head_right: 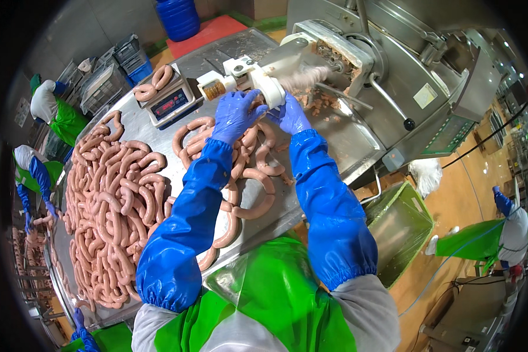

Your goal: The person operates a sausage stuffer, guiding the casing as it fills and coiling the finished links on a stainless steel table. They then rinse a white bucket in a water trough and carry a green crate across the floor.

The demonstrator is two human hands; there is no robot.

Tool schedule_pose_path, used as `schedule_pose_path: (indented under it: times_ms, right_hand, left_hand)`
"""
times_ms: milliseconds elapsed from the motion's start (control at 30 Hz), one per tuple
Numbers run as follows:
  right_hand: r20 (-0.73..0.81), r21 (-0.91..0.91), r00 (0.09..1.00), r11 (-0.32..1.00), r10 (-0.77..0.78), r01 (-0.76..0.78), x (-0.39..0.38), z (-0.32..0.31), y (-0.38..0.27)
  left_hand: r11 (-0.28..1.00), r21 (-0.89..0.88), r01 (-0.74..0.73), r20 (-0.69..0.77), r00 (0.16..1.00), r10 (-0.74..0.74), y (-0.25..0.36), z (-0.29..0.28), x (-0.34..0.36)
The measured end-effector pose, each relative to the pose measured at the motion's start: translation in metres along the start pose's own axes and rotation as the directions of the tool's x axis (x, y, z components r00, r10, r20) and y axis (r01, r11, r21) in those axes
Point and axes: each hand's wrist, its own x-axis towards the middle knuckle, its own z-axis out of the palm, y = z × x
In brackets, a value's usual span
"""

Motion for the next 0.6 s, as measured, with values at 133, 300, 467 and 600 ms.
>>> schedule_pose_path:
  times_ms: [133, 300, 467, 600]
  right_hand:
    - [-0.201, -0.12, 0.97, 0.986, -0.138, 0.116, -0.011, -0.031, -0.025]
    - [-0.408, -0.202, 0.882, 0.966, -0.234, 0.163, -0.016, -0.06, -0.082]
    - [-0.27, -0.562, 0.906, 0.817, -0.327, 0.128, 0.001, -0.041, -0.071]
    - [-0.283, -0.639, 0.854, 0.75, -0.436, 0.171, 0.004, -0.066, -0.09]
  left_hand:
    - [0.994, 0.038, 0.1, 0.025, 0.995, -0.101, -0.002, 0.012, 0.002]
    - [0.996, 0.09, 0.023, 0.042, 0.999, -0.027, -0.004, 0.02, 0.005]
    - [0.974, 0.205, 0.092, -0.089, 0.993, -0.075, 0.001, 0.017, 0.001]
    - [0.99, 0.125, 0.063, -0.008, 0.998, -0.063, -0.002, 0.019, 0.0]
